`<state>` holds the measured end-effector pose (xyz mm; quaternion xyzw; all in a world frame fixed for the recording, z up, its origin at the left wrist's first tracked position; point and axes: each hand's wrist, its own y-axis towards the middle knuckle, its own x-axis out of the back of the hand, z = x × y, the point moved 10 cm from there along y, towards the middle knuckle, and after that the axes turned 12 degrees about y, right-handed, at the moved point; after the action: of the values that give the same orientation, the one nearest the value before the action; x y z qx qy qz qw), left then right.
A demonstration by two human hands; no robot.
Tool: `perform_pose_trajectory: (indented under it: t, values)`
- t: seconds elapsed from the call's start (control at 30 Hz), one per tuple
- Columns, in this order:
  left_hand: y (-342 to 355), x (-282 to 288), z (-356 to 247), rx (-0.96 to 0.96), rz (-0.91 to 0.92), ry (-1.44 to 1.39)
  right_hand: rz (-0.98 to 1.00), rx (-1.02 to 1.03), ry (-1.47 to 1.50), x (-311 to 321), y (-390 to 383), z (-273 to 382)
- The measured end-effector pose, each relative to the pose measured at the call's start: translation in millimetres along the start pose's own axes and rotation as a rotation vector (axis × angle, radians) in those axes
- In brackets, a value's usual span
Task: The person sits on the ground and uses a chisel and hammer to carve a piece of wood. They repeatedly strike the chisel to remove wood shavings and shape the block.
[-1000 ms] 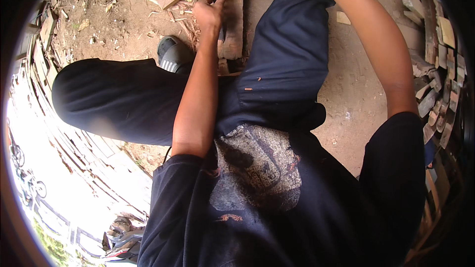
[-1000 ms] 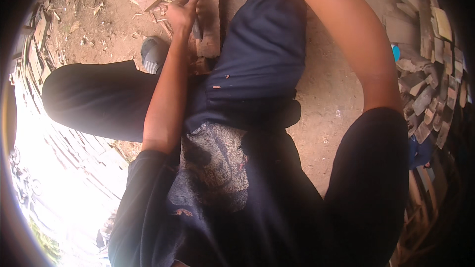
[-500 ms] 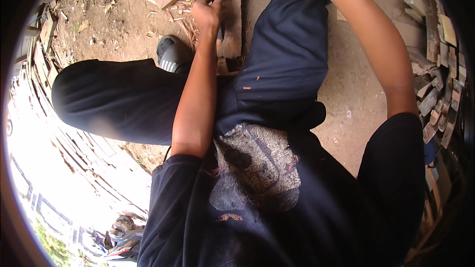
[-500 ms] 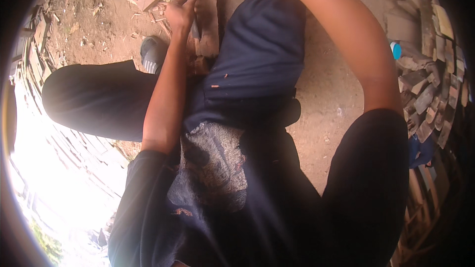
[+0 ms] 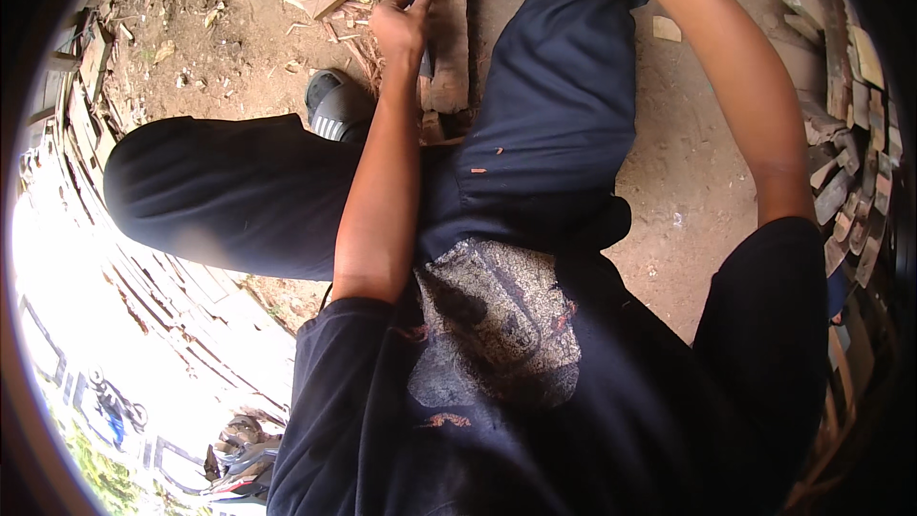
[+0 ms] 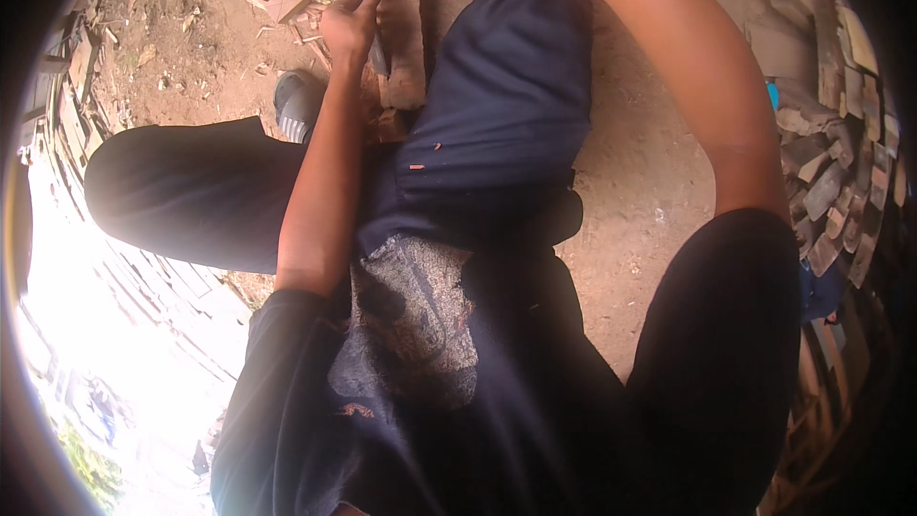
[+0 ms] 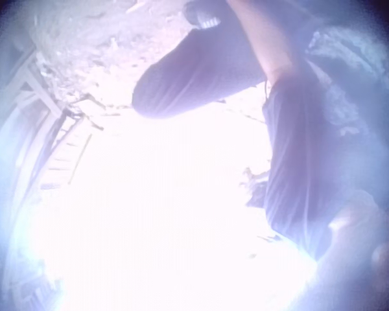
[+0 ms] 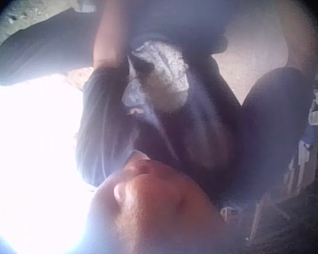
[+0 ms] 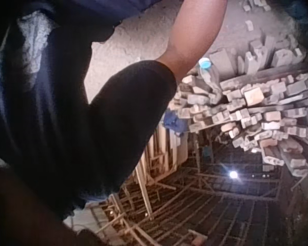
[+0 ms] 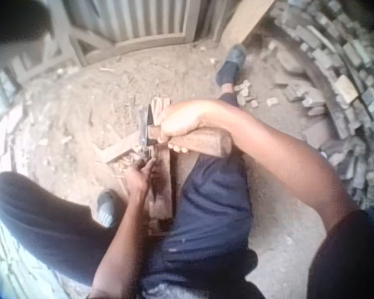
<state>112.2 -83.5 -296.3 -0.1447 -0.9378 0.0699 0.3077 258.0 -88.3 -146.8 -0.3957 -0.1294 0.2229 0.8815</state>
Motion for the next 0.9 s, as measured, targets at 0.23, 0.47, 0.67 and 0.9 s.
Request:
perform_pose_trajectory:
  t: [0.23,0.47,0.67,0.9]
  values:
    - [-2.6,-3.5,3.5,-0.002,0.007,-0.035,-0.532,0.413,0.085,52.0,-12.0,42.4]
    - [1.0,-2.1,2.4,0.039,0.03,0.086,-0.047,0.015,-0.146,1.7,4.3,6.2]
    - [-4.6,-2.4,-3.1,0.036,0.027,0.035,-0.351,0.354,0.185,64.4,11.9,22.9]
    - [-7.0,0.9,2.6,0.09,0.05,0.088,-0.108,0.085,-0.146,-2.5,14.0,-10.0]
